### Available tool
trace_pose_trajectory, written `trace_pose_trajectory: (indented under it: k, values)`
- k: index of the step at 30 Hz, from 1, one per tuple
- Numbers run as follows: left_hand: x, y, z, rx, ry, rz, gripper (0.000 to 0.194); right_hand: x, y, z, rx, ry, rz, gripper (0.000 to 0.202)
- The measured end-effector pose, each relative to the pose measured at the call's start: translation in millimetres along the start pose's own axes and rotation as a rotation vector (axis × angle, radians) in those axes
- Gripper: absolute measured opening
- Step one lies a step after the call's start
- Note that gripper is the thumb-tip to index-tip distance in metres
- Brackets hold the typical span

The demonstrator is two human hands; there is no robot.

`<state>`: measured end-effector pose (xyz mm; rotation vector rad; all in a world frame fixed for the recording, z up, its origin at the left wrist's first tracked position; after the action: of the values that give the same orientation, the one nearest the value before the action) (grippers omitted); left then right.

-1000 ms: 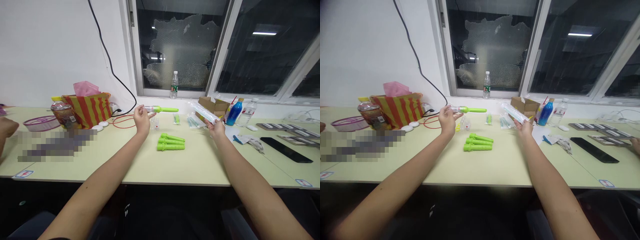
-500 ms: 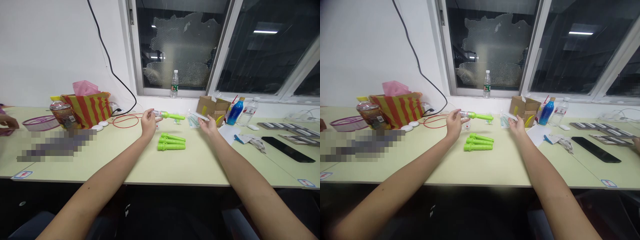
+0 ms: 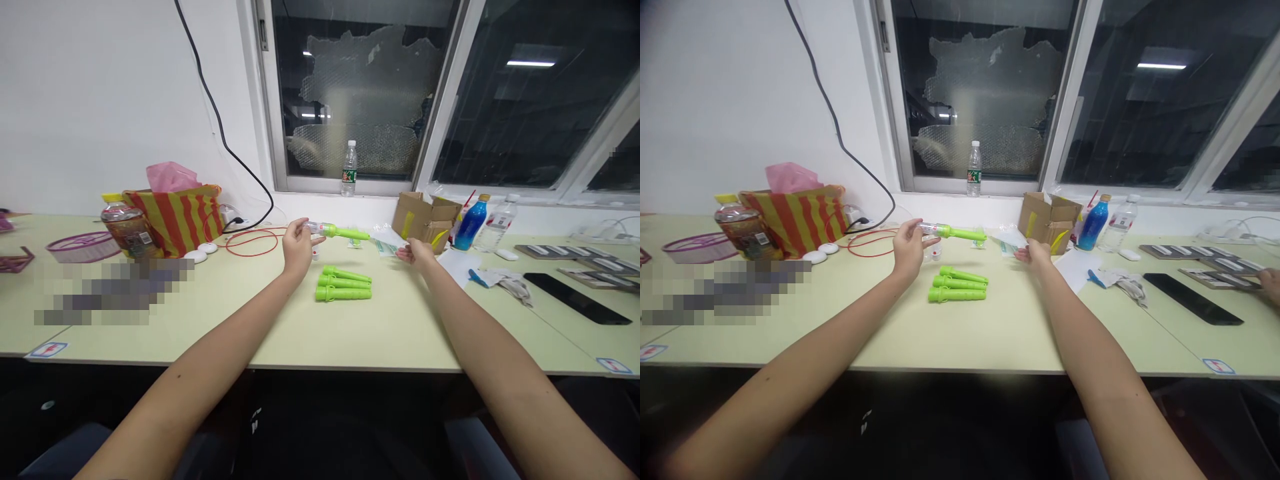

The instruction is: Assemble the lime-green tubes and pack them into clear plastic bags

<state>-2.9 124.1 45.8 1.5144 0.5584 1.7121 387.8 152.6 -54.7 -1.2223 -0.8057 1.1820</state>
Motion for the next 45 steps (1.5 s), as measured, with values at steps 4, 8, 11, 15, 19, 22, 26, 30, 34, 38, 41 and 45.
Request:
trace_pose_trajectory:
  k: [4, 8, 11, 15, 19, 22, 26, 30, 34, 38, 41, 45]
  values:
    - [0.2, -0.4, -0.3, 0.001, -0.004, 0.009, 0.024, -3.3, -4.2, -14.8, -0.258, 0.124, -0.026, 0.027]
    - [0.3, -1.3, -0.1, 0.001, -0.009, 0.003, 0.024, -11.1, -14.7, -21.2, -0.508, 0.19, -0.099, 0.028]
    - [0.2, -1.3, 0.0, 0.005, -0.01, 0.0, 0.024, -14.5, -23.3, -2.5, -0.888, 0.096, -0.147, 0.035]
    - [0.2, 0.2, 0.0, 0.008, -0.008, 0.007, 0.023, -18.3, -13.7, 32.0, -1.221, -0.17, -0.16, 0.042]
    - [-0.2, 0.5, -0.2, 0.012, 0.002, -0.007, 0.024, -25.5, -8.2, 51.6, -1.252, -0.316, -0.212, 0.035]
    - [-0.6, 1.9, 0.3, 0.022, 0.004, -0.006, 0.026, -27.9, -10.3, 57.0, -1.171, -0.295, -0.251, 0.021]
    - [-1.4, 3.1, 0.6, 0.039, -0.001, -0.004, 0.026, -26.0, -7.6, 61.8, -1.102, -0.232, -0.259, 0.013]
    - [-2.1, 6.3, 2.4, 0.049, -0.022, 0.024, 0.025, -19.7, -2.3, 59.8, -1.053, -0.143, -0.258, 0.017]
    - [-2.4, 7.0, 3.7, 0.057, -0.031, 0.028, 0.027, -10.9, 0.5, 59.5, -1.026, -0.094, -0.284, 0.026]
    - [-2.4, 6.8, 4.8, 0.059, -0.038, 0.029, 0.027, -5.0, 0.3, 60.2, -1.014, -0.07, -0.3, 0.035]
    - [-2.6, 6.3, 4.8, 0.063, -0.04, 0.025, 0.026, -7.0, -1.8, 58.3, -1.006, -0.039, -0.3, 0.039]
    - [-2.9, 5.1, 5.8, 0.05, -0.047, 0.017, 0.025, -26.5, -18.3, 53.0, -0.932, 0.086, -0.369, 0.045]
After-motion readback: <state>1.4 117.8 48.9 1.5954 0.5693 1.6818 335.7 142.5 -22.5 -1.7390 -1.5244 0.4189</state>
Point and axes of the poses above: each hand's wrist, its own x-axis towards the middle knuckle, its own z-axis out of the palm, y = z × x, the point moved 10 cm from there along x, towards the middle knuckle, and after that the axes turned 15 degrees about -y, right-handed, at the moved point
